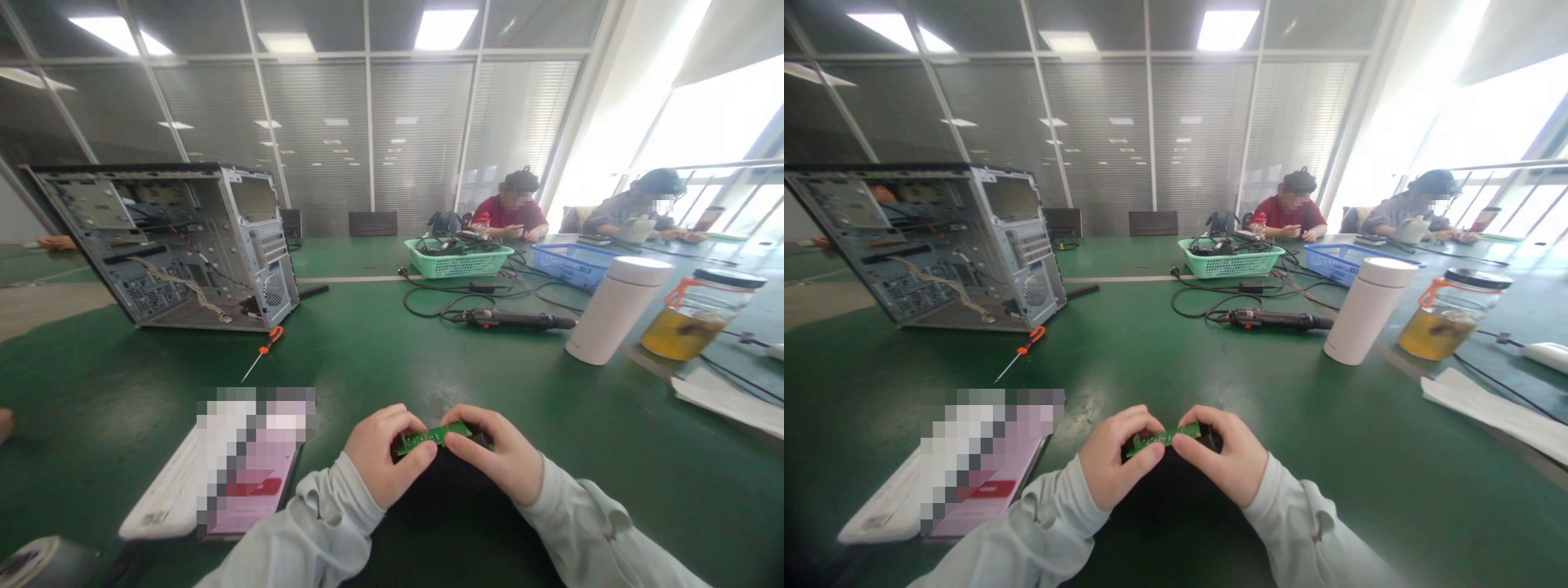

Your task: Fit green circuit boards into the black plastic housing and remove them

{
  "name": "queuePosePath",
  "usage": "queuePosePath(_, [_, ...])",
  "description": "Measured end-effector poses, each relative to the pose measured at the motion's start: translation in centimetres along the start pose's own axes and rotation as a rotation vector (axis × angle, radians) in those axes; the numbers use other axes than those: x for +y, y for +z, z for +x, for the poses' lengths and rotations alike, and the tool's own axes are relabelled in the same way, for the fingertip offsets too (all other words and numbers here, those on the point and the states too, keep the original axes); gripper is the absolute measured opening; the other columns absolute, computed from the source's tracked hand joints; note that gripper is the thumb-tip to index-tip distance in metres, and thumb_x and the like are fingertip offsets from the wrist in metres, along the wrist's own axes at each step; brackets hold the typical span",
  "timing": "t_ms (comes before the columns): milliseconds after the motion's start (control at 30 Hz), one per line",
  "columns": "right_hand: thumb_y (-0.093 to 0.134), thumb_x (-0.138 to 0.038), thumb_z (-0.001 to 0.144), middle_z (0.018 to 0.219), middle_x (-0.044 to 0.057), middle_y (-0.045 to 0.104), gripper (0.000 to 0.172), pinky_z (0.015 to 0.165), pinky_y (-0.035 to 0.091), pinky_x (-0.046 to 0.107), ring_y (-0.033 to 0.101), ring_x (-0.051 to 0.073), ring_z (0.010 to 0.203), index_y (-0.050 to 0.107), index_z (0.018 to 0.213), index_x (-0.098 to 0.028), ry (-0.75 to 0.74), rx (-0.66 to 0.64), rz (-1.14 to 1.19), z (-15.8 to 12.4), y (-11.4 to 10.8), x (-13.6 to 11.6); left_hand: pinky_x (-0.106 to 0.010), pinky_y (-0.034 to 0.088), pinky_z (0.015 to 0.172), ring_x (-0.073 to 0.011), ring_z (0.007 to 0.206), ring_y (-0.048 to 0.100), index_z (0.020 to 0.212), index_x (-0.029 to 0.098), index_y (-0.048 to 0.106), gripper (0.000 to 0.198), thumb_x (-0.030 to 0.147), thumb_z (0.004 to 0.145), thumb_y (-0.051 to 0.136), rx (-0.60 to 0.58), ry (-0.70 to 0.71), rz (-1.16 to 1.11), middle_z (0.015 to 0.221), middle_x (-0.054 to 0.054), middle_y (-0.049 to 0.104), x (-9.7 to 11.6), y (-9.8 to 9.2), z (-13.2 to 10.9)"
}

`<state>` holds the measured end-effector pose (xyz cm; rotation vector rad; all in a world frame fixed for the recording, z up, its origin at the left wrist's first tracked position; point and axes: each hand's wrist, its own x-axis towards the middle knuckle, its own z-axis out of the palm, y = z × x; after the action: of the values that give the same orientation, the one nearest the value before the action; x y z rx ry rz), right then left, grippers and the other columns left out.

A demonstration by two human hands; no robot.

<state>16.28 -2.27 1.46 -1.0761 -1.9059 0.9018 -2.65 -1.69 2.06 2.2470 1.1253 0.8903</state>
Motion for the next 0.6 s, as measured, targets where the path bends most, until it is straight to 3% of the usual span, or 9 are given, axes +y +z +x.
queuePosePath(367, [0.052,-0.049,0.082,0.072,0.003,0.055,0.038,0.059,0.037,0.024,0.050,0.017,0.066,0.061,0.080,-0.012,0.017,-0.007,0.057,0.1,0.2,0.8,-0.026,0.038,0.059,-0.0162,0.065,0.055,0.070,0.018,0.062,0.026,0.033,0.082,0.044,-0.008,-0.016,-0.021,0.066,-0.001,0.056,-0.1,0.1,0.1])
queuePosePath(500, [0.055,-0.051,0.082,0.086,0.007,0.057,0.046,0.066,0.043,0.027,0.053,0.020,0.075,0.060,0.105,-0.012,0.037,0.023,0.089,-0.2,0.3,1.5,-0.026,0.038,0.060,-0.0168,0.066,0.056,0.068,0.018,0.062,0.030,0.034,0.082,0.041,-0.003,-0.064,-0.036,0.067,-0.002,0.058,-0.4,0.3,0.2])
queuePosePath(600, [0.057,-0.053,0.081,0.086,0.008,0.057,0.059,0.062,0.045,0.026,0.053,0.020,0.071,0.051,0.121,-0.010,0.067,0.027,0.119,-0.4,0.4,2.0,-0.026,0.038,0.062,-0.0174,0.068,0.056,0.066,0.019,0.061,0.033,0.036,0.083,0.039,0.006,-0.102,-0.041,0.067,-0.003,0.059,-0.7,0.3,0.4])
